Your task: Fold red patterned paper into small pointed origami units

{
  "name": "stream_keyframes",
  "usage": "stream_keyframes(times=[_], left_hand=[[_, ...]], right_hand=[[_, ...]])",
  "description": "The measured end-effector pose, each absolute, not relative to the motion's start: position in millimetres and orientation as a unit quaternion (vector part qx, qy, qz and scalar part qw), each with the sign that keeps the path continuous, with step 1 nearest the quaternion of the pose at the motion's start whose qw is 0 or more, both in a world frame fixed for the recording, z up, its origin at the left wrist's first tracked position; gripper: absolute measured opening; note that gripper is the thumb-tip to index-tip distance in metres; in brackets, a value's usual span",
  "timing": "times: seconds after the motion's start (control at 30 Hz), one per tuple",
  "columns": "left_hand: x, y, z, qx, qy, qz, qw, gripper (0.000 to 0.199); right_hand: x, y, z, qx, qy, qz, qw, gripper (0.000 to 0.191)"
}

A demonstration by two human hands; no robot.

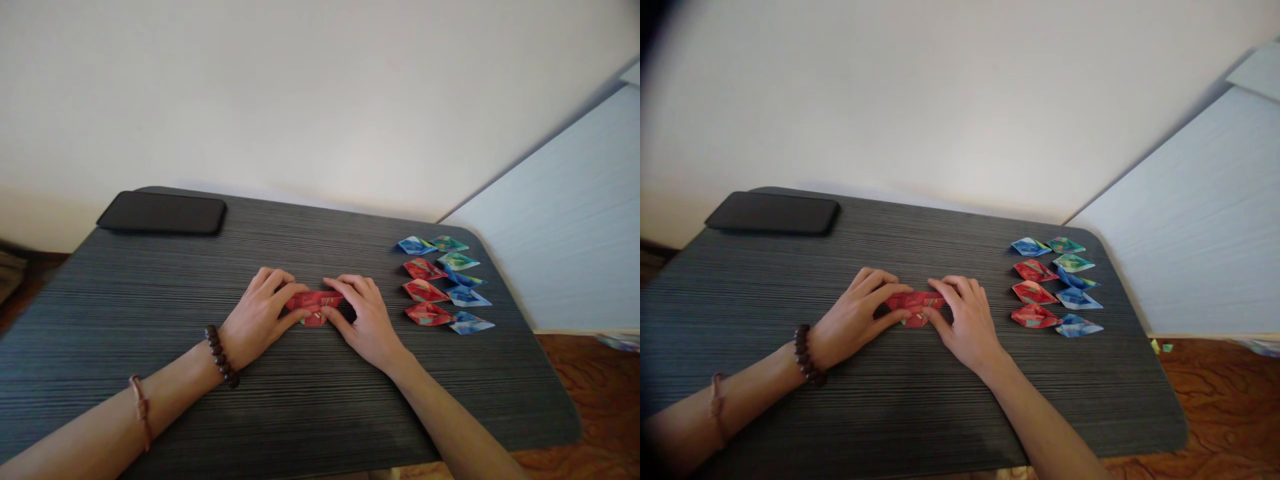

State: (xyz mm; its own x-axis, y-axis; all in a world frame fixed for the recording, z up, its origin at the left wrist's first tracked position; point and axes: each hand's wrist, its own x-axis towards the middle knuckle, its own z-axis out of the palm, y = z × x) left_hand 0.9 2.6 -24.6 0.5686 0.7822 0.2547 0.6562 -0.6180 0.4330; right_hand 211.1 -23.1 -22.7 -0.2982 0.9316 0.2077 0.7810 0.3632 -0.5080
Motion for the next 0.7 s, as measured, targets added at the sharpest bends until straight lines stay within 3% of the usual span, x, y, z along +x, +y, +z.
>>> stream_keyframes(times=[0.47, 0.7], left_hand=[[0.6, 4.6, -21.0, 0.865, 0.386, 0.230, 0.225, 0.018], [-2.4, 8.7, -21.8, 0.870, 0.388, 0.212, 0.220, 0.013]], right_hand=[[207.0, -28.9, -20.5, -0.520, -0.814, 0.097, 0.241, 0.021], [212.0, -23.2, -21.9, -0.516, -0.808, 0.167, 0.232, 0.017]])
